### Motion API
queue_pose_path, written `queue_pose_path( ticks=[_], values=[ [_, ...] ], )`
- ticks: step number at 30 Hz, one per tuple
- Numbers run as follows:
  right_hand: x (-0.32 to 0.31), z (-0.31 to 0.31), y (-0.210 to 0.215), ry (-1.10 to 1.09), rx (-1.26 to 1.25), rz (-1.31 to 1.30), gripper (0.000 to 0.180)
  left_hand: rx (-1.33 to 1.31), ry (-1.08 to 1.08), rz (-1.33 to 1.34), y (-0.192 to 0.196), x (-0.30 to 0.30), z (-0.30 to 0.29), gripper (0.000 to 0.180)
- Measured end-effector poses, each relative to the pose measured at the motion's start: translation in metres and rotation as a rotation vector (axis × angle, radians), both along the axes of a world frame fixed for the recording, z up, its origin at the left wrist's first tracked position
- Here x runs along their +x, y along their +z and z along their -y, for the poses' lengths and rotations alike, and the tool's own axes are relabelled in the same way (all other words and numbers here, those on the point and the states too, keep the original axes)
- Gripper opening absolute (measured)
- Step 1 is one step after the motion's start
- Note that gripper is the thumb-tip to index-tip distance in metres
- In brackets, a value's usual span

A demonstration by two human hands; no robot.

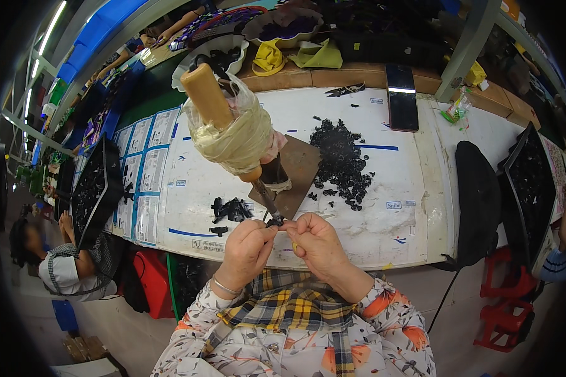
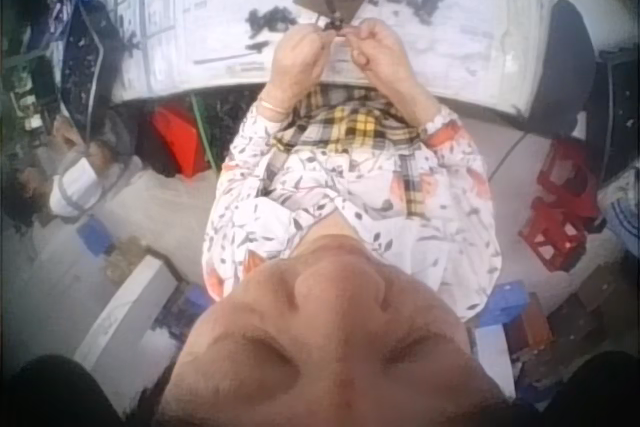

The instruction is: Manually assembling small black plastic components at a factory workbench.

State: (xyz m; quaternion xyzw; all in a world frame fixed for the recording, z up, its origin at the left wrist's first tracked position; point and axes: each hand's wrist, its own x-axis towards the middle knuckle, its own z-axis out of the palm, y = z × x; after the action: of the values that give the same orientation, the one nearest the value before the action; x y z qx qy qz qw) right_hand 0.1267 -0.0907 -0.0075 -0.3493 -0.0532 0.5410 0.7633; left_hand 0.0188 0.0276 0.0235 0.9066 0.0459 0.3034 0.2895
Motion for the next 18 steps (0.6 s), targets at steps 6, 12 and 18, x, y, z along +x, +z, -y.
queue_pose_path(
  ticks=[6,12,18],
  values=[
    [0.000,0.000,-0.001,0.008,0.007,0.002,0.017,0.006,0.003,0.014,-0.002,-0.001,0.001,0.021],
    [0.000,0.002,-0.003,0.029,0.029,0.004,0.015,-0.006,0.002,-0.006,-0.001,-0.003,0.001,0.021],
    [0.002,0.007,-0.002,0.065,-0.120,-0.036,0.007,-0.233,0.036,0.008,-0.014,-0.021,-0.005,0.009]
  ],
)
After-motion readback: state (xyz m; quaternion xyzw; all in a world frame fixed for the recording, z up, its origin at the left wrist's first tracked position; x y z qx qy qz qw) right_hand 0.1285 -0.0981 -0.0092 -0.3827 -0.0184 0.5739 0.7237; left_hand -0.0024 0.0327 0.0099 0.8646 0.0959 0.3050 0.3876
